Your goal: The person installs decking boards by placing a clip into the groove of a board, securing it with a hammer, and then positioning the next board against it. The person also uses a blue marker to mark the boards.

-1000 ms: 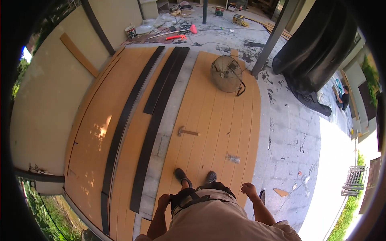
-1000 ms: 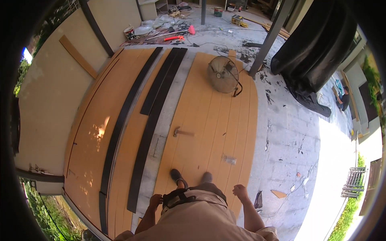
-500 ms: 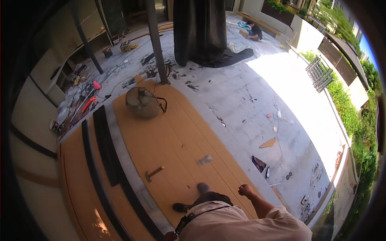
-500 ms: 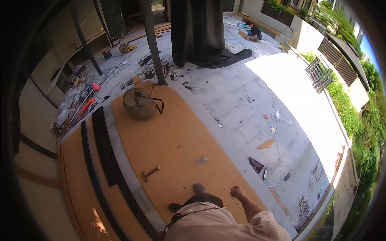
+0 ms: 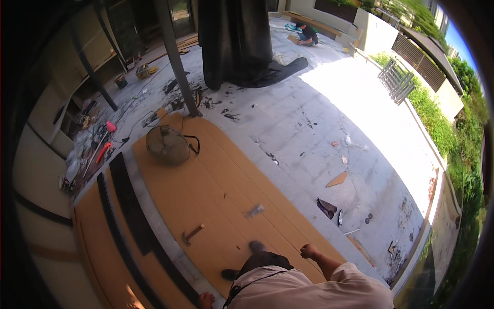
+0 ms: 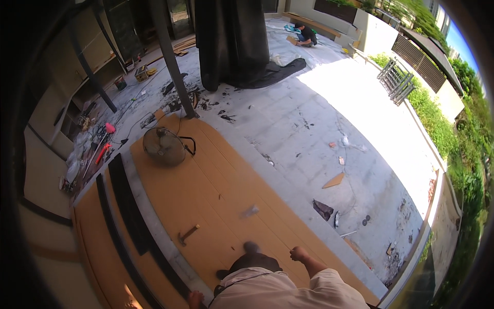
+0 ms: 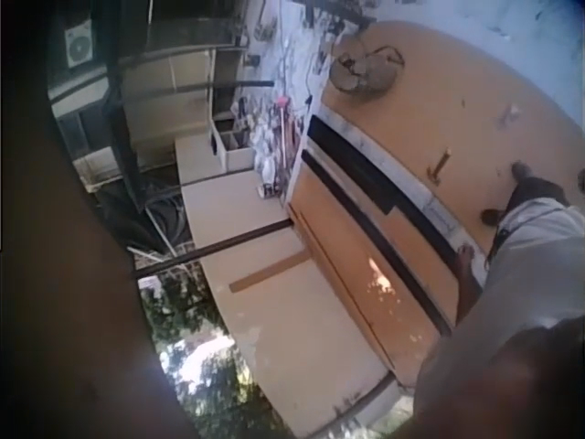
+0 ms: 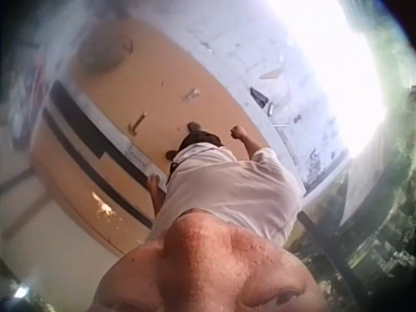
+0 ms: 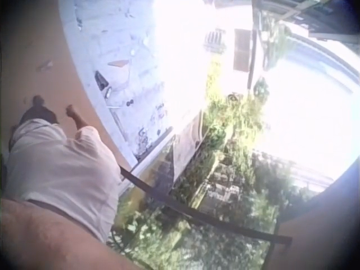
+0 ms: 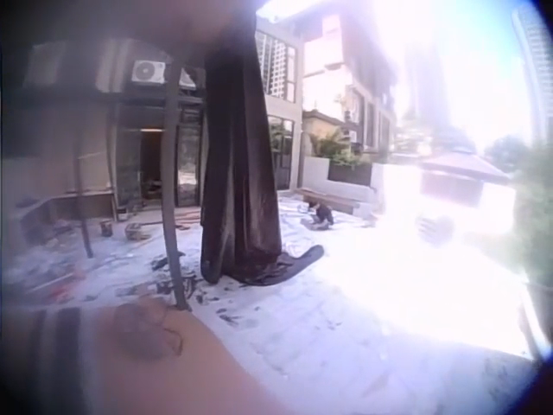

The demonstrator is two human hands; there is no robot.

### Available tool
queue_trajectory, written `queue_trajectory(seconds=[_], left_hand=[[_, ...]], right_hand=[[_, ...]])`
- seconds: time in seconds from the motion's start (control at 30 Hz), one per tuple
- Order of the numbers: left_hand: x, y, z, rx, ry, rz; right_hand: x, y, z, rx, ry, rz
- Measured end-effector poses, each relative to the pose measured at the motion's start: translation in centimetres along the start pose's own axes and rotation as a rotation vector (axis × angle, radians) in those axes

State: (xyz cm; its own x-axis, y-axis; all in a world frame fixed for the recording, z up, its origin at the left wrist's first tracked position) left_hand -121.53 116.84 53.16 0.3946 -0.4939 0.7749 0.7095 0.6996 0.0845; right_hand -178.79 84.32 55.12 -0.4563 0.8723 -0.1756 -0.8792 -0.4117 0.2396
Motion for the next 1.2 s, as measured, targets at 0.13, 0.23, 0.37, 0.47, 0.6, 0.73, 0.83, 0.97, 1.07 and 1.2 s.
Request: queue_trajectory(seconds=[0.13,0.23,0.37,0.47,0.6,0.73,0.83,0.97,1.07,1.2], left_hand=[[0.3,-4.0,4.2,0.03,0.015,-0.079],[1.3,-5.9,4.3,-0.002,0.115,-0.152],[2.5,-8.6,2.6,-0.072,0.156,-0.183],[3.3,-9.0,1.9,-0.101,0.181,-0.196],[3.8,-7.9,0.6,-0.138,0.196,-0.21],[4.6,-5.4,-1.1,-0.176,0.229,-0.187],[6.7,-3.1,-6.5,-0.18,0.147,-0.213],[10.0,-2.3,-13.9,-0.171,0.083,-0.245],[12.6,-3.0,-17.7,-0.199,0.039,-0.285],[14.5,-3.6,-18.9,-0.206,0.051,-0.245]], right_hand=[[0.5,4.3,-7.9,0.135,0.395,0.327],[-4.1,4.6,-4.6,0.112,0.277,0.143],[-9.5,4.9,-1.7,0.113,0.214,-0.055],[-11.4,3.3,0.4,0.114,0.179,-0.048],[-12.9,0.3,1.4,0.098,0.213,0.049],[-12.0,-1.8,4.7,0.108,0.237,-0.061],[-9.7,-3.4,7.6,0.09,0.22,-0.053],[-4.1,-4.7,10.3,0.158,0.084,-0.227],[-0.3,-5.3,11.9,0.177,-0.002,-0.334],[1.4,-7.2,13.5,0.189,-0.027,-0.371]])
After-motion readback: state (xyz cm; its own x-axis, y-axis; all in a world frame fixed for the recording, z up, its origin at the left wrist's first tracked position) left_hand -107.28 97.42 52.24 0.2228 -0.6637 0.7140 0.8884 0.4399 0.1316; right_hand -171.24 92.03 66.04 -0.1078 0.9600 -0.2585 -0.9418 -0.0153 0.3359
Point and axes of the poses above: each hand's wrist, its own z-axis away from the middle knuckle, its own y-axis out of the back of the hand, x = y × z, the point moved 4 cm from there along -z, towards the middle knuckle, and after that the axes turned 14 degrees about -y, right-handed, at the moved point
